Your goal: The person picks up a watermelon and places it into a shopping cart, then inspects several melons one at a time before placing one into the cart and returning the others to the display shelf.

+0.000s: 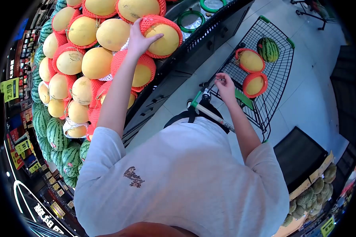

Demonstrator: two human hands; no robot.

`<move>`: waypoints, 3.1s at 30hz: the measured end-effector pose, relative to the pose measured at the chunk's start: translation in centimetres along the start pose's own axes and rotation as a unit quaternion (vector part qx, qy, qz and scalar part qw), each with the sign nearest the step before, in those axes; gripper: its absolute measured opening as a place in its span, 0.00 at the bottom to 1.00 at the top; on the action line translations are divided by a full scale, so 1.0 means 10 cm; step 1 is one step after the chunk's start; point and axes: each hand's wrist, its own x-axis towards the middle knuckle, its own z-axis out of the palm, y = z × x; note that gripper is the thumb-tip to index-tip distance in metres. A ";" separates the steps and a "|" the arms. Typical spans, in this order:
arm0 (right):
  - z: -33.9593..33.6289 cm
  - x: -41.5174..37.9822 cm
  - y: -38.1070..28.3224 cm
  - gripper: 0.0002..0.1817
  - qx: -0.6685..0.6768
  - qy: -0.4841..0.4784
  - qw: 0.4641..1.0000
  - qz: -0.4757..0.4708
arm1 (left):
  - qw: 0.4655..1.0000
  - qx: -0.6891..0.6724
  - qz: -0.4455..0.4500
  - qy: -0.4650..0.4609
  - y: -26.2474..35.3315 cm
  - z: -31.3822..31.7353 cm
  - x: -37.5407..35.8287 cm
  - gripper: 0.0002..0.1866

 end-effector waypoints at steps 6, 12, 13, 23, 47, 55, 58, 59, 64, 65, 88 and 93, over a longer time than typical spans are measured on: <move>-0.33 -0.49 0.05 0.15 -0.036 0.067 0.996 0.039 | 0.999 -0.002 -0.051 -0.002 0.11 0.01 0.01 0.66; -0.74 -1.14 0.35 0.18 -0.126 0.163 0.977 0.050 | 0.996 0.051 -0.050 -0.054 0.03 -0.01 0.07 0.68; -0.80 -1.24 0.38 0.18 -0.155 0.190 0.968 0.047 | 0.995 0.055 -0.048 -0.063 0.01 -0.02 0.07 0.68; -0.89 -1.71 0.44 0.14 -0.368 0.305 0.871 -0.114 | 0.996 0.029 -0.060 -0.057 -0.09 0.09 0.09 0.71; -1.79 -2.45 0.40 0.13 -0.288 0.182 0.939 0.047 | 0.941 0.304 0.134 -0.058 0.66 0.27 -0.91 0.49; -2.53 -2.78 0.49 0.10 -0.470 0.158 0.868 -0.015 | 0.967 -0.169 0.127 -0.142 1.00 0.76 -2.15 0.12; -2.44 -2.84 0.44 0.08 -0.523 0.113 0.844 -0.023 | 0.966 -0.150 0.093 -0.189 1.22 1.13 -2.87 0.21; -2.44 -2.91 0.44 0.07 -0.526 0.119 0.842 -0.004 | 0.967 -0.122 0.077 -0.212 1.21 1.38 -3.16 0.26; -2.44 -2.75 0.42 0.08 -0.547 0.102 0.831 -0.002 | 0.980 0.064 0.024 -0.189 1.48 1.52 -3.24 0.27; -2.46 -2.69 0.49 0.08 -0.537 0.103 0.837 -0.006 | 0.979 0.066 0.024 -0.189 1.47 1.54 -3.24 0.27; -2.82 -2.21 0.39 0.09 -0.563 0.084 0.822 -0.016 | 0.453 -0.782 0.092 -0.419 3.59 -0.52 -2.04 0.54; -2.95 -2.07 0.46 0.07 -0.555 0.088 0.827 -0.012 | 0.250 -0.849 0.304 -0.353 4.16 -1.02 -2.24 0.63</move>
